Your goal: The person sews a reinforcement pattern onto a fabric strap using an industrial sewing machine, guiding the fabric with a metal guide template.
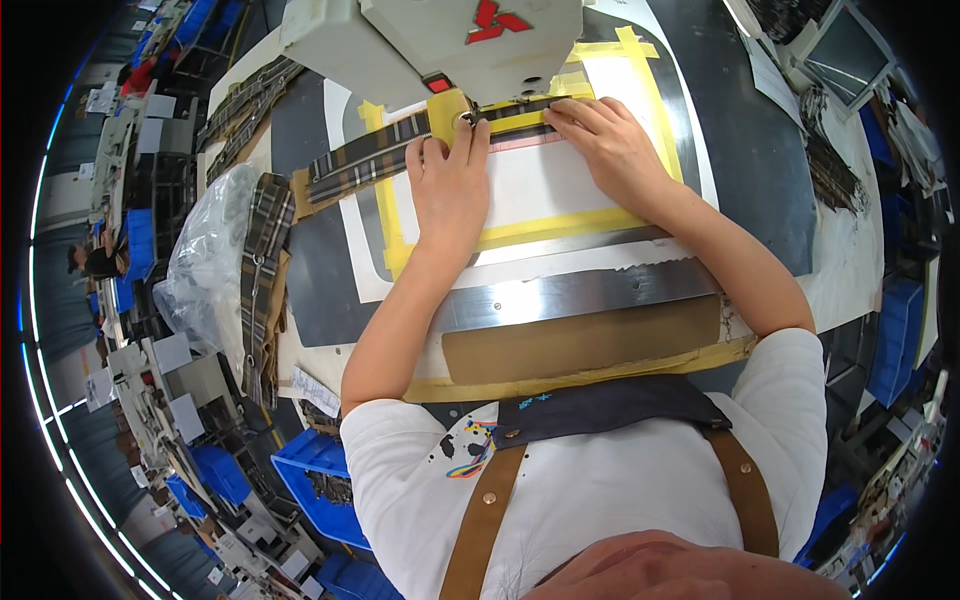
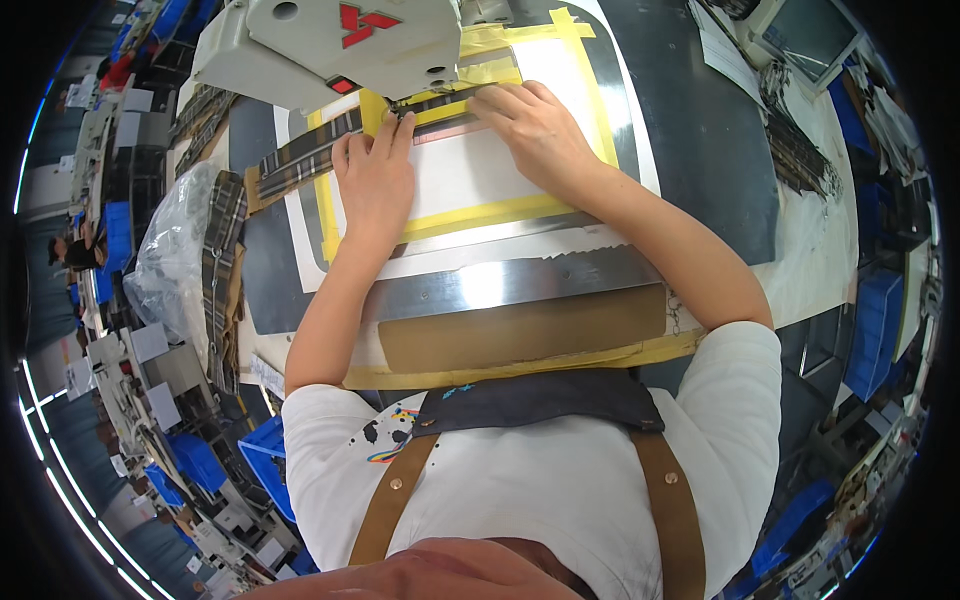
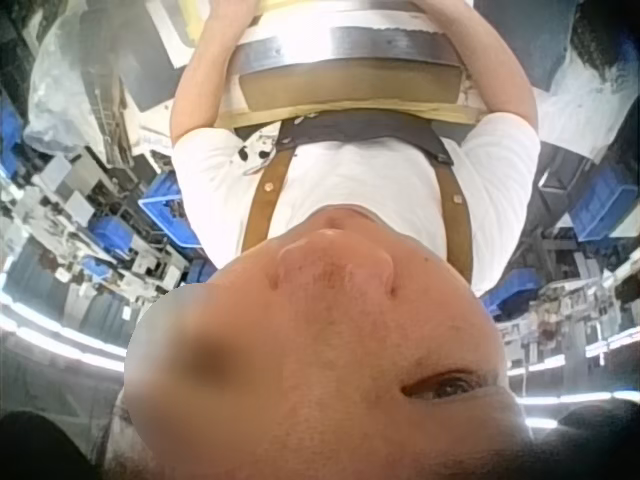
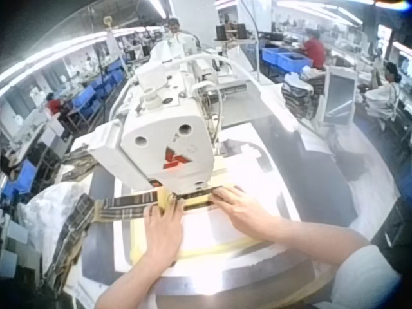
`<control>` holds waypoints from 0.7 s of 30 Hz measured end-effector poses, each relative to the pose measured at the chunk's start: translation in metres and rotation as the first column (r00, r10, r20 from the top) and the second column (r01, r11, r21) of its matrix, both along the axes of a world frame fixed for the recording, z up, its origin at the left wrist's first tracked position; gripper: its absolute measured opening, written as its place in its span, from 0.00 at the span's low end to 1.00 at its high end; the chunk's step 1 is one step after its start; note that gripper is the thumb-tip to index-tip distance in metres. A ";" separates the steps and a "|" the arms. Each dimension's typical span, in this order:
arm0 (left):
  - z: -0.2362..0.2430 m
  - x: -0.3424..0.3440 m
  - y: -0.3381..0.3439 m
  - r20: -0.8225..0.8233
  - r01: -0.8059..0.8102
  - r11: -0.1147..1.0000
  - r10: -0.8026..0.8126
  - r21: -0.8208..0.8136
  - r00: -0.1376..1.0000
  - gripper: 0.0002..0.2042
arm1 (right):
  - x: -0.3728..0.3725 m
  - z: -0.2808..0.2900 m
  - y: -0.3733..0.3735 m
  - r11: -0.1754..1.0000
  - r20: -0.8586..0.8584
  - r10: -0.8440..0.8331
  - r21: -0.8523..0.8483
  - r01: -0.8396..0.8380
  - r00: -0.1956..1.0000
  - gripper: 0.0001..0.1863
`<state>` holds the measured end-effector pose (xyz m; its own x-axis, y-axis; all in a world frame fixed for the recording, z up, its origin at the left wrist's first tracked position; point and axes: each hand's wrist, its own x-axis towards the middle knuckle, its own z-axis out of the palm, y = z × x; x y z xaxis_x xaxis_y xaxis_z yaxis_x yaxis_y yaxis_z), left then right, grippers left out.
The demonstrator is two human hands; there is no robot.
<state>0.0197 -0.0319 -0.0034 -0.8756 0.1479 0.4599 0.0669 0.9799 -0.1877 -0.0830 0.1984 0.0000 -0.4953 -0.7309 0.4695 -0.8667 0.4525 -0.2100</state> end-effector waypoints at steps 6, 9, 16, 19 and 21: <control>0.000 0.002 -0.004 -0.007 0.004 0.999 -0.004 0.037 1.000 0.22 | 0.001 -0.004 0.000 1.000 -0.020 0.003 -0.022 -0.003 1.000 0.22; 0.000 0.003 -0.007 -0.008 0.005 0.999 -0.005 0.043 1.000 0.22 | 0.001 -0.005 0.001 0.999 0.021 0.014 -0.044 -0.013 1.000 0.22; 0.001 0.005 -0.010 -0.023 0.005 0.999 -0.005 0.037 1.000 0.22 | 0.001 0.006 -0.003 0.999 0.036 0.039 -0.012 -0.039 0.999 0.22; -0.001 0.005 -0.013 -0.013 -0.010 0.999 0.010 0.032 1.000 0.24 | 0.001 0.007 -0.006 0.999 0.016 0.041 0.023 -0.042 0.999 0.22; 0.001 0.006 -0.013 -0.018 -0.013 1.000 0.013 0.019 1.000 0.24 | 0.001 0.004 -0.009 0.999 -0.004 0.037 0.033 -0.037 0.999 0.22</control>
